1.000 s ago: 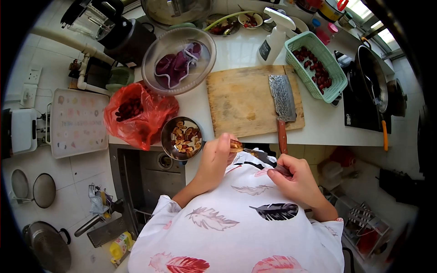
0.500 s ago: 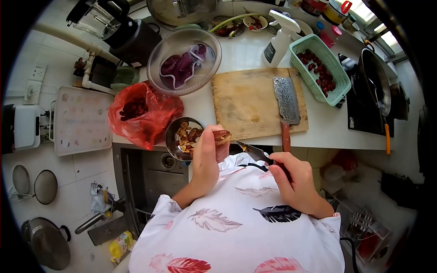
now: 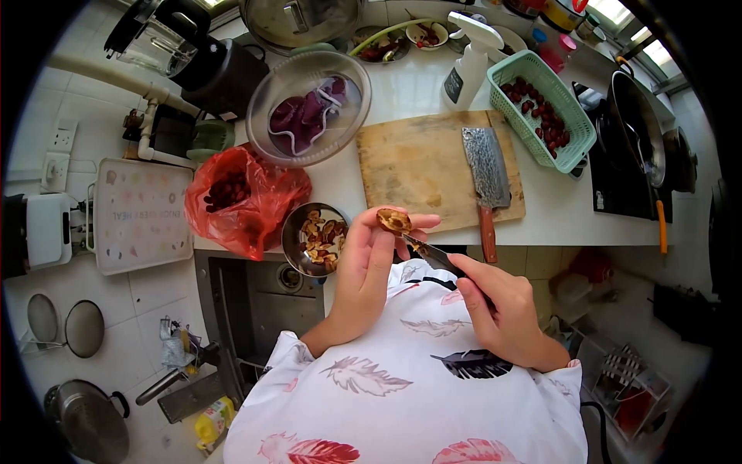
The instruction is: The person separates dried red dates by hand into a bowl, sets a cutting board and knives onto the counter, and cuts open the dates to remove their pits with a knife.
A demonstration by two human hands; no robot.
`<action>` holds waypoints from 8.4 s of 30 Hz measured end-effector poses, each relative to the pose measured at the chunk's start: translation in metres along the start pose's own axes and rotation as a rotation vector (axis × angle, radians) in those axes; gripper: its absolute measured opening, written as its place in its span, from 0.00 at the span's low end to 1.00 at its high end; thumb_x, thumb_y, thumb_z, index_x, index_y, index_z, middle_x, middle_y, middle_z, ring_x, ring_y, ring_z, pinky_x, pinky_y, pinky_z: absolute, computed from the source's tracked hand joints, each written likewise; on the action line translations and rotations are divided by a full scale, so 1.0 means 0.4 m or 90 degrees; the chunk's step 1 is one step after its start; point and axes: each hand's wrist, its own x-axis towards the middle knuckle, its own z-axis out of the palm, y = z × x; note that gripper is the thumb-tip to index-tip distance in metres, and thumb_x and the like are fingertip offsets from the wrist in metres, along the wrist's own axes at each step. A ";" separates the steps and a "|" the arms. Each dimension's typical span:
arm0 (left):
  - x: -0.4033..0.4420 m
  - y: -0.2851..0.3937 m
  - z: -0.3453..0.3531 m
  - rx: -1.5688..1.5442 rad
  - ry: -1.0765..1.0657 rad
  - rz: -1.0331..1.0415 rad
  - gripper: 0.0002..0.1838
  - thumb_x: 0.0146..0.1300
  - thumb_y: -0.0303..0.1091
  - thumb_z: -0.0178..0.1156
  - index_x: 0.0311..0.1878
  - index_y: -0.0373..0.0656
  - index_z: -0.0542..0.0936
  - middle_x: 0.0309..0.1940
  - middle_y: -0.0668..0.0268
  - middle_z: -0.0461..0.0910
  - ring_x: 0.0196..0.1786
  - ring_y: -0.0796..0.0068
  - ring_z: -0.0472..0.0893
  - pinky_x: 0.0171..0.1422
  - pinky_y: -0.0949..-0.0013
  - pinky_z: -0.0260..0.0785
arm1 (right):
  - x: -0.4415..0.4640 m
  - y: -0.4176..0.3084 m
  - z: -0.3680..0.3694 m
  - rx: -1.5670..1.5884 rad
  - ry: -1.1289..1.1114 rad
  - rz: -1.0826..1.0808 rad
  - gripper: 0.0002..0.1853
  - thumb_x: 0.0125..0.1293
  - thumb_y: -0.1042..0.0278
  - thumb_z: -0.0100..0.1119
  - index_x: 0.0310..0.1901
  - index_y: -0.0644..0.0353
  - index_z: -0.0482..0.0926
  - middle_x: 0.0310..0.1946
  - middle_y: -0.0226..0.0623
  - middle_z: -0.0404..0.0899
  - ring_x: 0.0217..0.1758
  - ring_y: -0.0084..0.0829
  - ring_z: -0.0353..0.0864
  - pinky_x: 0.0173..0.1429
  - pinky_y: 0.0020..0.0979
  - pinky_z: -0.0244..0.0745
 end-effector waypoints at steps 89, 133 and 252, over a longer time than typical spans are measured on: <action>0.012 -0.065 -0.005 0.182 -0.047 0.135 0.26 0.70 0.46 0.32 0.22 0.37 0.67 0.16 0.67 0.63 0.19 0.80 0.59 0.24 0.75 0.49 | -0.030 -0.002 0.004 0.058 -0.068 0.059 0.08 0.61 0.75 0.52 0.42 0.64 0.75 0.14 0.40 0.67 0.13 0.25 0.66 0.19 0.26 0.62; -0.007 0.006 0.007 0.528 -0.011 0.158 0.17 0.67 0.36 0.43 0.27 0.38 0.77 0.17 0.59 0.71 0.22 0.61 0.70 0.25 0.62 0.61 | 0.045 0.012 0.071 0.041 0.093 -0.086 0.15 0.48 0.82 0.64 0.40 0.66 0.72 0.35 0.40 0.75 0.30 0.32 0.79 0.31 0.25 0.77; -0.149 -0.317 -0.296 0.347 0.590 0.115 0.21 0.53 0.14 0.43 0.50 0.37 0.73 0.50 0.56 0.75 0.53 0.66 0.75 0.54 0.72 0.66 | 0.375 0.333 0.414 0.174 -0.358 0.077 0.08 0.60 0.70 0.51 0.31 0.63 0.78 0.19 0.25 0.74 0.19 0.12 0.61 0.23 0.18 0.55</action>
